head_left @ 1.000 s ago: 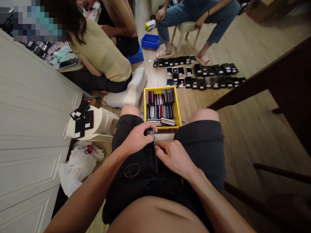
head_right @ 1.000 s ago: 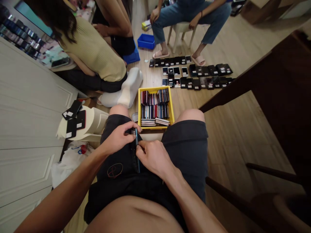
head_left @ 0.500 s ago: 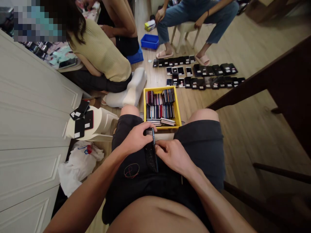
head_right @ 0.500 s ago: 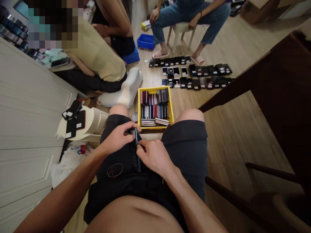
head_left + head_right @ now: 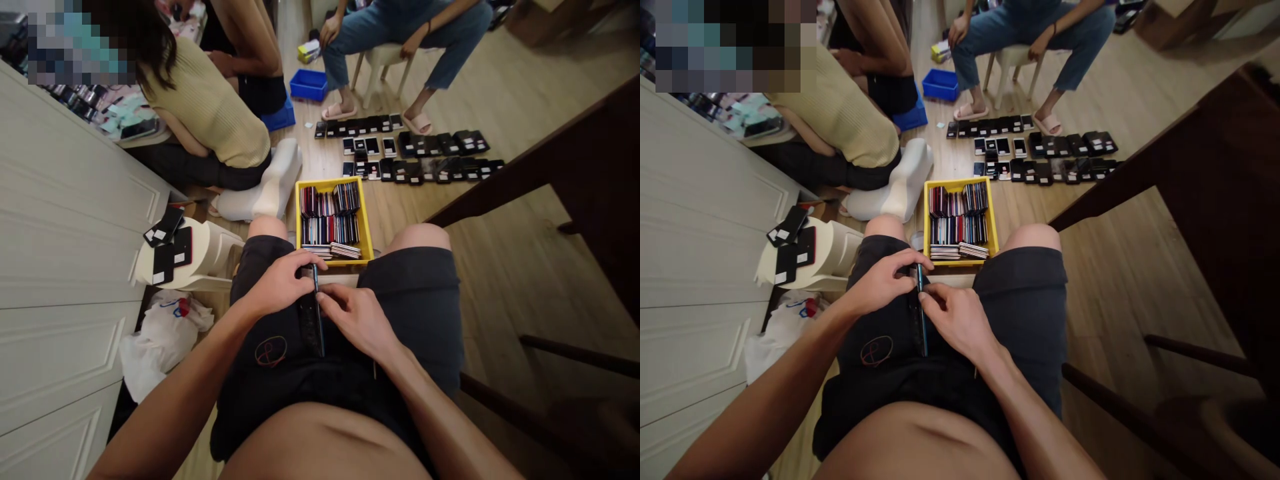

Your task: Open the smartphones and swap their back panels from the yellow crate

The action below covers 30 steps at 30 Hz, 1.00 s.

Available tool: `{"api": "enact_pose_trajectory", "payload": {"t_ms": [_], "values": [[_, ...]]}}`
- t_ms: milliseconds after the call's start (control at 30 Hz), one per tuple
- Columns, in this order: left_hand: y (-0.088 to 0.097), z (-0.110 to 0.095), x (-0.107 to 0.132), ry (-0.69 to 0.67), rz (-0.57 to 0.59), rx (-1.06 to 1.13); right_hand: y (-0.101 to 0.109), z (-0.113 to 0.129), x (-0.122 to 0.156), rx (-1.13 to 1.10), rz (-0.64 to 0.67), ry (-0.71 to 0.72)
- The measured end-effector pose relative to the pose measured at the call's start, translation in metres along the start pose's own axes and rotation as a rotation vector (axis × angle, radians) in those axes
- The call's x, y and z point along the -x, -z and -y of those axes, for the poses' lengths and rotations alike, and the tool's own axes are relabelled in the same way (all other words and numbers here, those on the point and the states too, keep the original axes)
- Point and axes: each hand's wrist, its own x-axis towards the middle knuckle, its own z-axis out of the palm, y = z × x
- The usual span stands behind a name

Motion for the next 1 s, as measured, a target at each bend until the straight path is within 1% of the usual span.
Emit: {"api": "enact_pose_trajectory", "payload": {"t_ms": [133, 300, 533, 800, 900, 1000], "values": [[-0.001, -0.003, -0.001, 0.0, 0.026, -0.041, 0.002, 0.003, -0.002, 0.055, -0.014, 0.025], [-0.001, -0.004, -0.002, -0.002, 0.025, -0.085, 0.002, 0.0, -0.003, 0.089, -0.011, 0.062], [-0.004, -0.005, -0.003, -0.012, 0.012, -0.129, 0.005, 0.003, -0.004, 0.068, -0.04, 0.044], [-0.006, -0.008, -0.002, -0.012, 0.026, -0.147, 0.012, 0.009, -0.008, 0.113, -0.011, 0.001], [-0.006, -0.006, -0.001, -0.008, 0.016, -0.141, 0.015, 0.008, -0.01, 0.109, 0.009, 0.018], [-0.005, -0.003, -0.002, -0.033, 0.032, -0.138, 0.017, 0.009, -0.011, 0.112, 0.024, 0.037]]}}
